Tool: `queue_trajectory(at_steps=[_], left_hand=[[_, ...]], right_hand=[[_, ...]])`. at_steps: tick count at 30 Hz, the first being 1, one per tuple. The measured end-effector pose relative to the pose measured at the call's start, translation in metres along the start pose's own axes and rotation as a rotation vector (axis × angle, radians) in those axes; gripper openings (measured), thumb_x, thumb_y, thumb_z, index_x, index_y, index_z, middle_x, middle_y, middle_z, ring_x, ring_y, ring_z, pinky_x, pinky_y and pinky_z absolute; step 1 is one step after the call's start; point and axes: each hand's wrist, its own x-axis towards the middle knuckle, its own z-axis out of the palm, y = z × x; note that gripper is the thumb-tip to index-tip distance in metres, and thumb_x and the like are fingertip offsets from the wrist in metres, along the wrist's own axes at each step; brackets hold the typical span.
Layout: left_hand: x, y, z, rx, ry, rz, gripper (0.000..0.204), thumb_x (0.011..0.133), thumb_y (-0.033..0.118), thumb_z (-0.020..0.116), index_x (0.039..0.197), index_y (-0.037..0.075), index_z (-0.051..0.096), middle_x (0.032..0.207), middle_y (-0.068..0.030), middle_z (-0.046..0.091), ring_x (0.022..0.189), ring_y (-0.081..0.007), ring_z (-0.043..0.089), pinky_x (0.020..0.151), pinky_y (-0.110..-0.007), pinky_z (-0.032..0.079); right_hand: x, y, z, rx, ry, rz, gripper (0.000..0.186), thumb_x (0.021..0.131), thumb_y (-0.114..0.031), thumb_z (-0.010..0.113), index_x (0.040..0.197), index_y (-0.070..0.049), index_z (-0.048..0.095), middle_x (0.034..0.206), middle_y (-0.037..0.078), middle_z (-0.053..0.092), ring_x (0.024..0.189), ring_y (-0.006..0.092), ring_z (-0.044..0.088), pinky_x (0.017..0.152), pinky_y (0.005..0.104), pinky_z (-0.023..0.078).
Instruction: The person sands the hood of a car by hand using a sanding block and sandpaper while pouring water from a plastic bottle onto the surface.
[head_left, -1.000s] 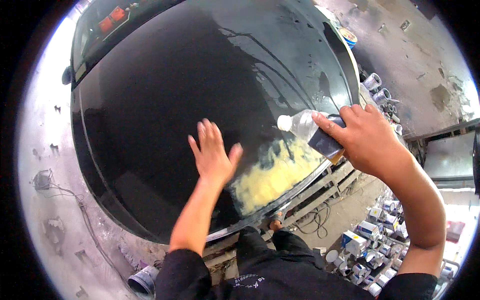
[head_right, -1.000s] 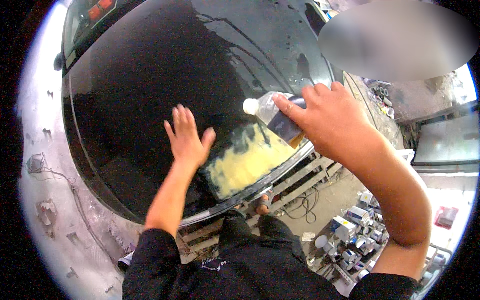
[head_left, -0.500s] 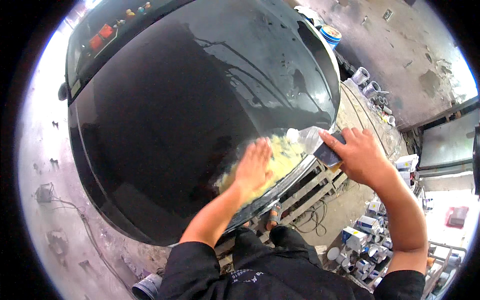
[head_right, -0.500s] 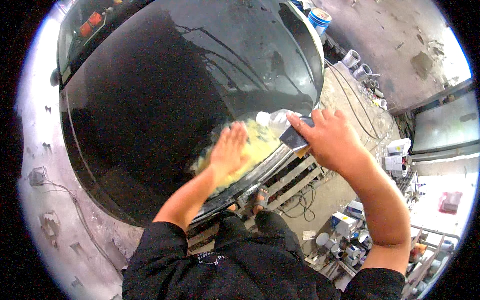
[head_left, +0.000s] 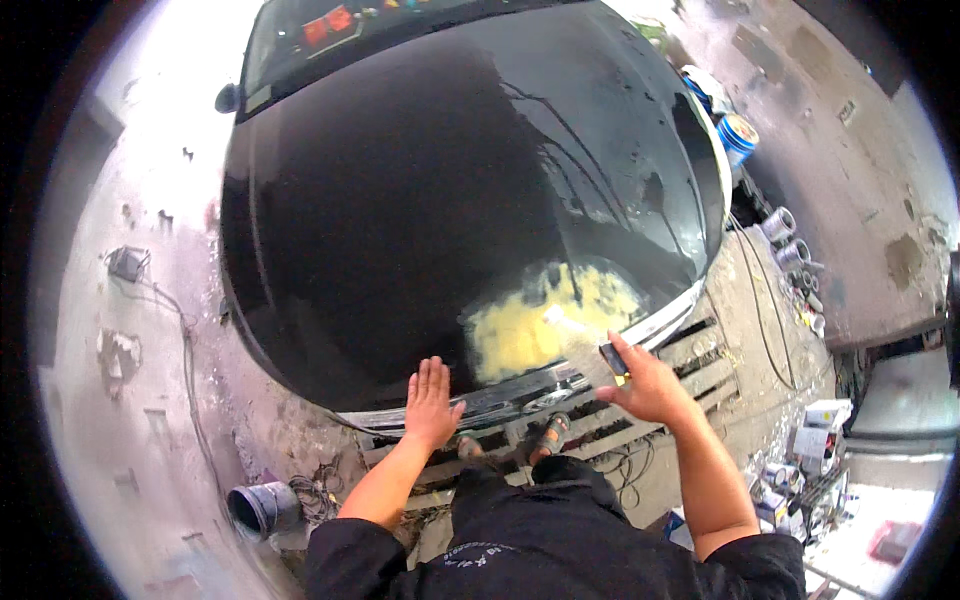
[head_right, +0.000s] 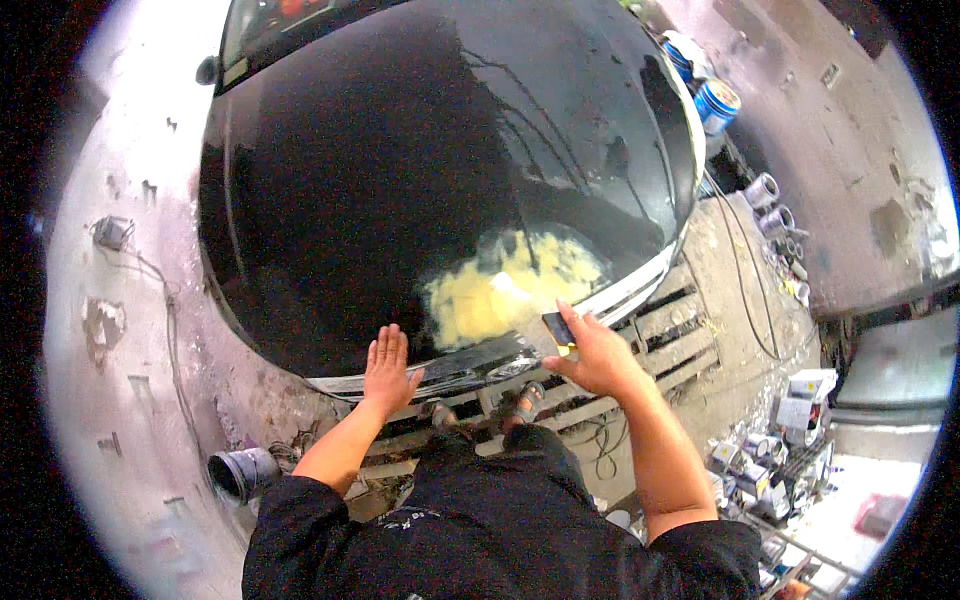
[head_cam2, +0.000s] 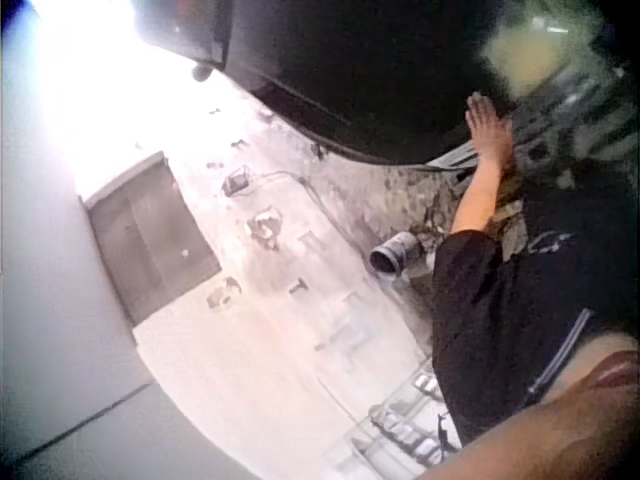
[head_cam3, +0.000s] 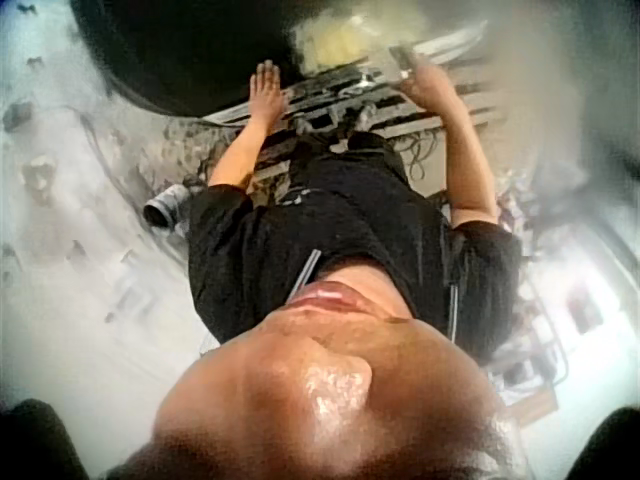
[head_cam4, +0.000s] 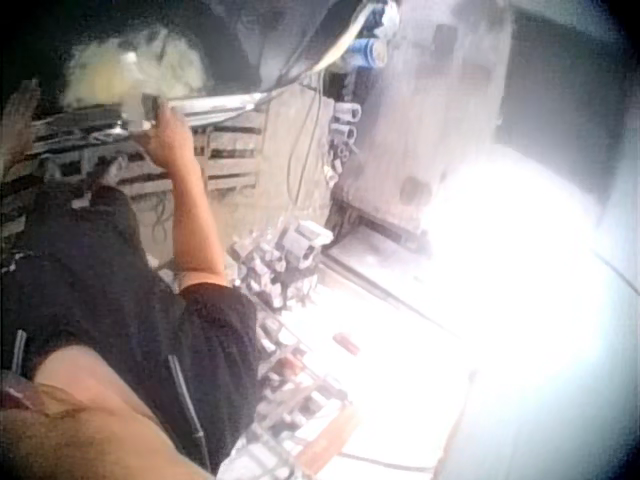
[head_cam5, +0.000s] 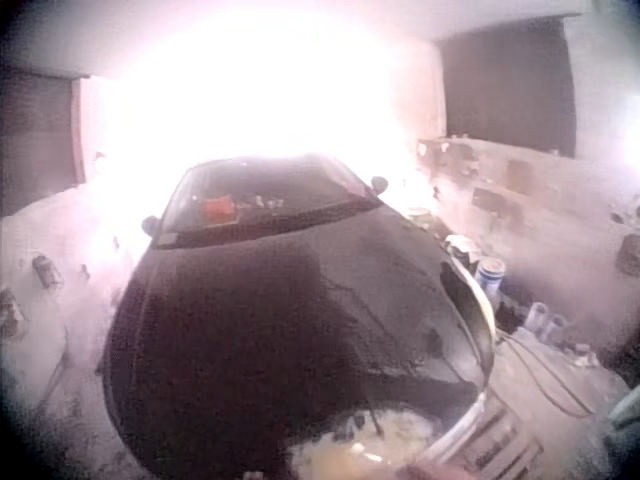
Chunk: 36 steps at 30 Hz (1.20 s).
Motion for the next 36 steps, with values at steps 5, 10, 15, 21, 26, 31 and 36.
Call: queue_trajectory(at_steps=[5,10,15,21,26,31,36], left_hand=[[-0.049,-0.026,-0.018,-0.556,0.018,-0.36,0.077,0.096,0.042,0.058,0.146,-0.008,0.027,0.146,-0.0264,0.041,0.135,-0.0374,0.041,0.114,-0.044,0.029],[-0.099,-0.031,-0.055,-1.777,-0.087,-0.166,0.074,0.098,0.033,0.059,0.152,0.001,0.02,0.142,-0.0093,0.048,0.125,-0.0176,0.048,0.101,-0.032,0.044],[-0.166,-0.082,-0.091,-1.937,0.171,-0.224,0.072,0.095,0.034,0.065,0.15,0.009,0.025,0.126,-0.0027,0.053,0.109,-0.0124,0.055,0.087,-0.029,0.05],[-0.259,-0.202,-0.06,-1.935,0.581,-0.299,0.06,0.091,0.017,0.069,0.139,0.003,0.037,0.124,-0.0069,0.052,0.109,-0.0168,0.055,0.093,-0.032,0.048],[-0.326,-0.264,-0.081,-1.936,0.755,-0.367,0.06,0.087,0.01,0.069,0.138,0.003,0.038,0.122,-0.0072,0.05,0.109,-0.0178,0.053,0.096,-0.033,0.045],[-0.387,-0.313,-0.099,-1.902,0.788,-0.419,0.07,0.08,0.022,0.077,0.136,0.003,0.041,0.118,-0.0055,0.054,0.11,-0.0168,0.052,0.098,-0.034,0.043],[-0.418,-0.353,-0.08,-1.934,0.891,-0.464,0.072,0.078,0.021,0.079,0.138,0.003,0.042,0.124,-0.0065,0.054,0.117,-0.0187,0.051,0.101,-0.035,0.04]], right_hand=[[0.018,-0.063,0.076,0.232,-0.036,-0.13,0.092,0.077,-0.043,0.078,0.146,-0.002,0.032,0.129,0.027,0.055,0.121,0.0421,0.053,0.101,0.0441,0.043],[0.031,-0.188,0.126,0.213,-0.141,-0.253,0.088,0.08,-0.035,0.077,0.147,-0.001,0.031,0.131,0.027,0.053,0.121,0.0418,0.052,0.102,0.0435,0.042],[0.031,-0.283,0.197,0.183,-0.161,-0.658,0.067,0.091,-0.023,0.062,0.15,-0.01,0.031,0.135,0.024,0.049,0.122,0.0406,0.05,0.102,0.0429,0.042],[0.034,-0.409,0.259,0.604,-0.687,-0.351,0.049,0.102,-0.02,0.047,0.15,-0.013,0.035,0.136,0.009,0.05,0.117,0.0247,0.054,0.094,0.036,0.049],[0.059,-0.469,0.293,1.039,-0.653,-0.082,0.051,0.093,0.001,0.051,0.142,-0.01,0.041,0.128,0.01,0.05,0.107,0.0247,0.057,0.08,0.041,0.061],[0.079,-0.542,0.341,1.142,-0.736,-0.035,0.032,0.092,0.001,0.055,0.123,-0.007,0.056,0.115,0.007,0.061,0.102,0.0247,0.062,0.076,0.0398,0.061],[0.11,-0.59,0.411,1.034,-0.832,-0.061,0.032,0.092,-0.001,0.056,0.123,-0.007,0.054,0.115,0.007,0.061,0.098,0.0234,0.063,0.073,0.0381,0.061]])
